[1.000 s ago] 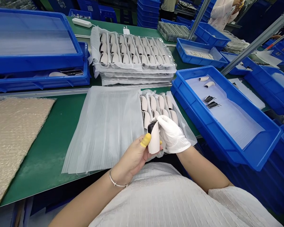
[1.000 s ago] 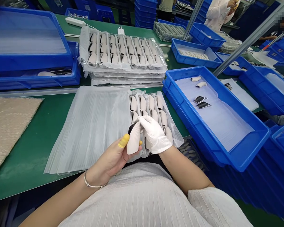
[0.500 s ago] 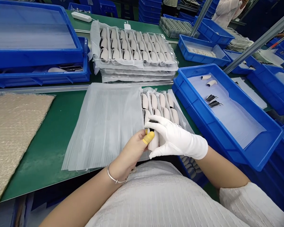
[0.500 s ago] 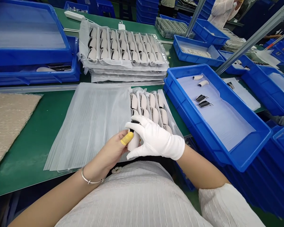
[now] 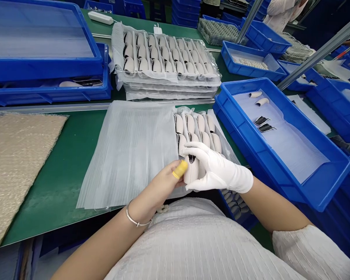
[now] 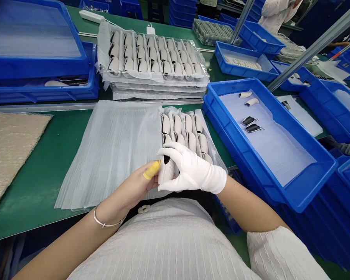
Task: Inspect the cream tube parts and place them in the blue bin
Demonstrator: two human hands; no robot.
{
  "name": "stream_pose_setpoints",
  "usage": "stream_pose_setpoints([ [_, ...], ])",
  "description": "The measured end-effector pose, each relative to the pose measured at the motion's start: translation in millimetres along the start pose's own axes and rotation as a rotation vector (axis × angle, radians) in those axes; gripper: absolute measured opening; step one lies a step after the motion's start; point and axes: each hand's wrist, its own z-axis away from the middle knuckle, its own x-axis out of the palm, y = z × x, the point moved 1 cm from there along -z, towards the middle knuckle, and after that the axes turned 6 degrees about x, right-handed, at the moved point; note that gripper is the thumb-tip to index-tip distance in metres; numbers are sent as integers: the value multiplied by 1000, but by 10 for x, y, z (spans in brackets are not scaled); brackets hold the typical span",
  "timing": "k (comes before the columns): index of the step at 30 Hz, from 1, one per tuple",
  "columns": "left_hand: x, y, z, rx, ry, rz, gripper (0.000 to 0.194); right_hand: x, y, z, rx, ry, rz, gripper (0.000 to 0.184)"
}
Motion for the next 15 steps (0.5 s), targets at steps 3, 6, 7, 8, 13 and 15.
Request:
stream_pose_setpoints([
  [3, 19, 90, 11, 35, -91, -65, 48, 11, 14, 7, 6, -5, 8, 82],
  [6, 33, 125, -3, 24, -119, -81, 42, 14, 3, -2, 14, -32, 5, 88],
  [7, 34, 122, -12, 21, -122, -84, 40, 14, -4, -7, 17, -39, 4, 89],
  [8, 34, 114, -22, 21, -124, -89, 38, 14, -11, -11, 18, -43, 5, 89],
  [13, 26, 63, -48, 37, -99, -108, 30, 24, 2, -14, 12, -37, -6, 83],
  [15, 26, 62, -44, 26, -84, -90, 30, 34, 36, 0, 22, -52, -14, 93],
])
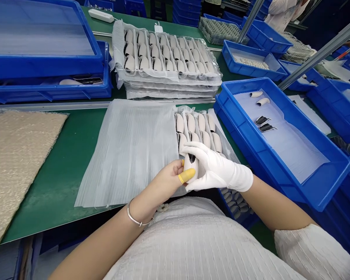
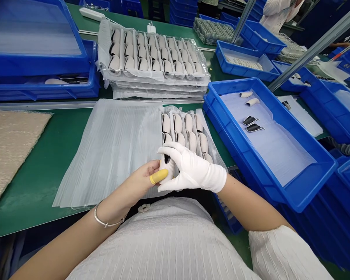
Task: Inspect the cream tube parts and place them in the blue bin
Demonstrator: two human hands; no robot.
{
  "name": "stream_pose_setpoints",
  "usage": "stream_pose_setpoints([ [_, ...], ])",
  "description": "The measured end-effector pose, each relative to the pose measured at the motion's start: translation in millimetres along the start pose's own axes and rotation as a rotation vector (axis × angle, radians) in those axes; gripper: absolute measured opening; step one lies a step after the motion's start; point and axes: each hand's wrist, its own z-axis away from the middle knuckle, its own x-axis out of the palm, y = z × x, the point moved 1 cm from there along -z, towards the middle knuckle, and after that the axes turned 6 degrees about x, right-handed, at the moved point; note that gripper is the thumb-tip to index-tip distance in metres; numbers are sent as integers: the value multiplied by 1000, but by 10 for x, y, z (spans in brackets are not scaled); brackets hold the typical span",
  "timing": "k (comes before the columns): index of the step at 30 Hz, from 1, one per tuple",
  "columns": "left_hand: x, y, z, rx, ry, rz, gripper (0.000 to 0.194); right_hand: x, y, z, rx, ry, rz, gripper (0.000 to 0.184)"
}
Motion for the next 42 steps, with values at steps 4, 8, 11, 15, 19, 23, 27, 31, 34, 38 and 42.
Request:
stream_pose_setpoints([
  [4, 13, 38, 14, -26, 6, 52, 33, 18, 65, 28, 8, -37, 22, 110],
  [8, 25, 64, 16, -30, -4, 62, 38, 13, 83, 40, -12, -61, 13, 113],
  [11, 21, 54, 10, -39, -14, 64, 38, -10, 72, 46, -6, -81, -9, 112],
  [15, 12, 29, -4, -32, -18, 40, 36, -28, 45, 43, 33, -79, -13, 91],
  [19, 10, 11, -23, -30, -14, 2, 38, -13, 10, 24, 32, -60, 28, 85],
  [23, -3, -17, -38, -56, -30, -40, 40, 0, -32, 7, -28, -32, 87, 84],
  [27, -27, -91, -35, -21, -6, 22, 45, -17, -58, 0, -67, 51, 87, 74],
  [31, -24, -230, -48, -34, -16, 327, 51, -24, -46, -9, -100, 115, -67, 79],
  [34, 1, -331, -75, -56, -119, 530, 45, 20, -11, -6, -109, 136, -207, 85],
  [38, 16, -421, -93, -59, -200, 635, 45, 115, 46, 22, -111, 115, -347, 92],
  [42, 11, -426, -77, -63, -226, 694, 56, 158, 66, 47, -120, 68, -426, 97],
])
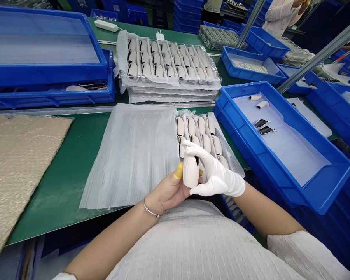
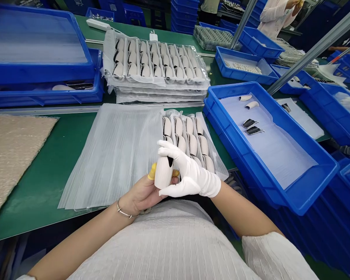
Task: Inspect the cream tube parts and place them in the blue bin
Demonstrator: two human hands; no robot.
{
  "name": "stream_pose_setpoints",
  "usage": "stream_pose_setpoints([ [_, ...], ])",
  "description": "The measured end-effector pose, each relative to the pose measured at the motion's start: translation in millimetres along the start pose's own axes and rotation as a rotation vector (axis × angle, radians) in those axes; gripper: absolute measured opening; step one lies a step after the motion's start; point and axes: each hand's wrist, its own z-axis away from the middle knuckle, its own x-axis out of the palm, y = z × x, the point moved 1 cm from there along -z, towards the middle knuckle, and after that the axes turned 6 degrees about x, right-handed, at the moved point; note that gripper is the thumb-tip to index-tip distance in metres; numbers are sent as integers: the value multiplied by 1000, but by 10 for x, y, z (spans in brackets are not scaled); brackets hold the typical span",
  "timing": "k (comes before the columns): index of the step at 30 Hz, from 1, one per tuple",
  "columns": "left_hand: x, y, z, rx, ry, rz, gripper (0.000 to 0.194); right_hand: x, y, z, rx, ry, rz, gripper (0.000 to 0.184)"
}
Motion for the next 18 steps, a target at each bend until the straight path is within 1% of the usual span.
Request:
stream_pose_setpoints([
  [4, 17, 30, 29, 14, 30, 35, 63, 4, -15, 13, 8, 16, 8, 98],
  [8, -10, 35, 48, 25, 72, 38, 60, 28, -16, 21, 31, 47, 7, 95],
  [12, -22, 24, 45, 36, 131, 53, 58, 74, -21, 25, 42, 87, -85, 94],
  [14, 6, 22, 40, 52, 130, 38, 56, 97, -45, 30, 108, 137, -135, 90],
  [18, 77, 22, 46, 53, 92, 20, 52, 112, -120, 11, 320, 270, -163, 79],
])
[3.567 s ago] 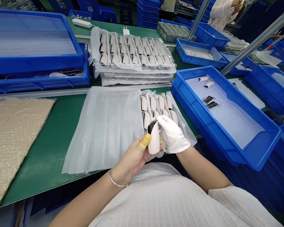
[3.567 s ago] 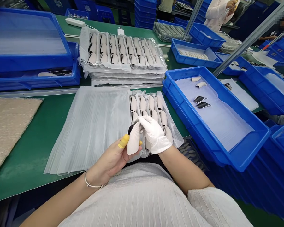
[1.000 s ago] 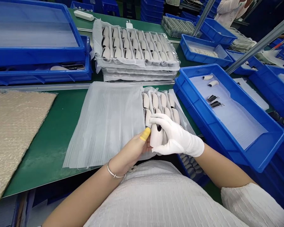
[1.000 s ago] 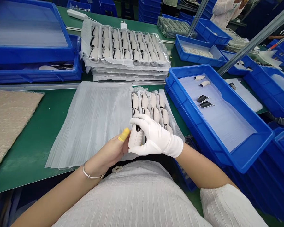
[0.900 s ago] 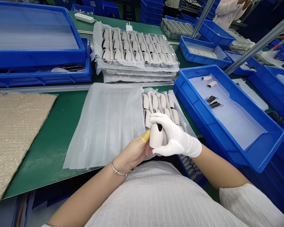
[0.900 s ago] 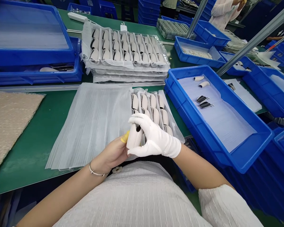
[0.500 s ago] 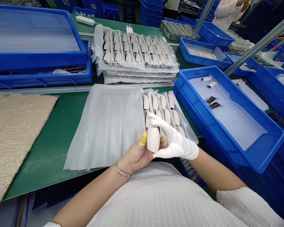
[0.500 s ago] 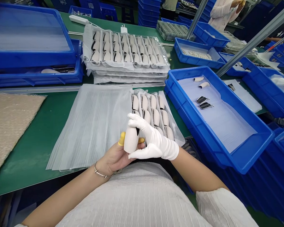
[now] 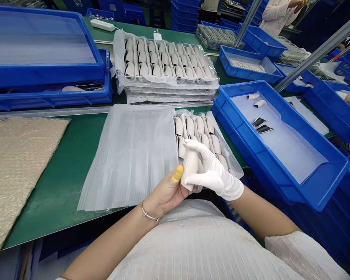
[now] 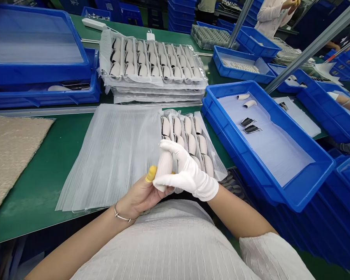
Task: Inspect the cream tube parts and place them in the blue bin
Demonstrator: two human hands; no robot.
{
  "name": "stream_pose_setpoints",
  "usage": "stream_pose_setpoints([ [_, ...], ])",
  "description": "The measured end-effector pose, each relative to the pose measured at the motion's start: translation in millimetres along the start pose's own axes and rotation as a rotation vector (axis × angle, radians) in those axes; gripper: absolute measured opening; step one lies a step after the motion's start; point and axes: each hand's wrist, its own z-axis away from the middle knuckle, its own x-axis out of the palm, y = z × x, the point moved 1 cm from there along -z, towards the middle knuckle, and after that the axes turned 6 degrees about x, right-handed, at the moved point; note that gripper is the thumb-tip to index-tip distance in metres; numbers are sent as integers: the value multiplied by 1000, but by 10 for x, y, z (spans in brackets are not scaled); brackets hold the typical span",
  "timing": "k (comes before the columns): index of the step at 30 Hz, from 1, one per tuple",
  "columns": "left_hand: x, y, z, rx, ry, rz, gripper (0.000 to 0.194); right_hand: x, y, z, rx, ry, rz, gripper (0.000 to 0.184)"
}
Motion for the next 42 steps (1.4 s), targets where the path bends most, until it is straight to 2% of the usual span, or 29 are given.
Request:
stream_pose_setpoints([
  [6, -45, -25, 45, -29, 23, -9, 50, -77, 33, -179, 161, 265, -141, 47],
  [9, -72, -27, 52, -22, 25, 11, 48, -139, 109, -224, 196, 333, -271, 33],
  [13, -83, -15, 40, -12, 47, 47, 51, -176, 129, -153, 249, 306, -305, 21],
  [17, -105, -14, 29, -54, 69, 95, 55, -172, 132, -74, 303, 306, -304, 23],
  [24, -117, -17, 29, -44, 76, 98, 54, -146, 171, -64, 324, 271, -346, 24],
  [28, -101, -25, 19, 4, 123, 34, 55, -135, 95, -61, 351, 208, -370, 25],
  [32, -49, -20, 26, 88, 152, -118, 52, -149, 56, -58, 350, 219, -287, 25],
  [37, 46, 4, 64, 150, 238, -285, 48, -162, 46, -61, 374, 172, -178, 27],
  [42, 108, 18, 85, 198, 322, -420, 51, -123, 38, -77, 401, 162, -192, 27],
])
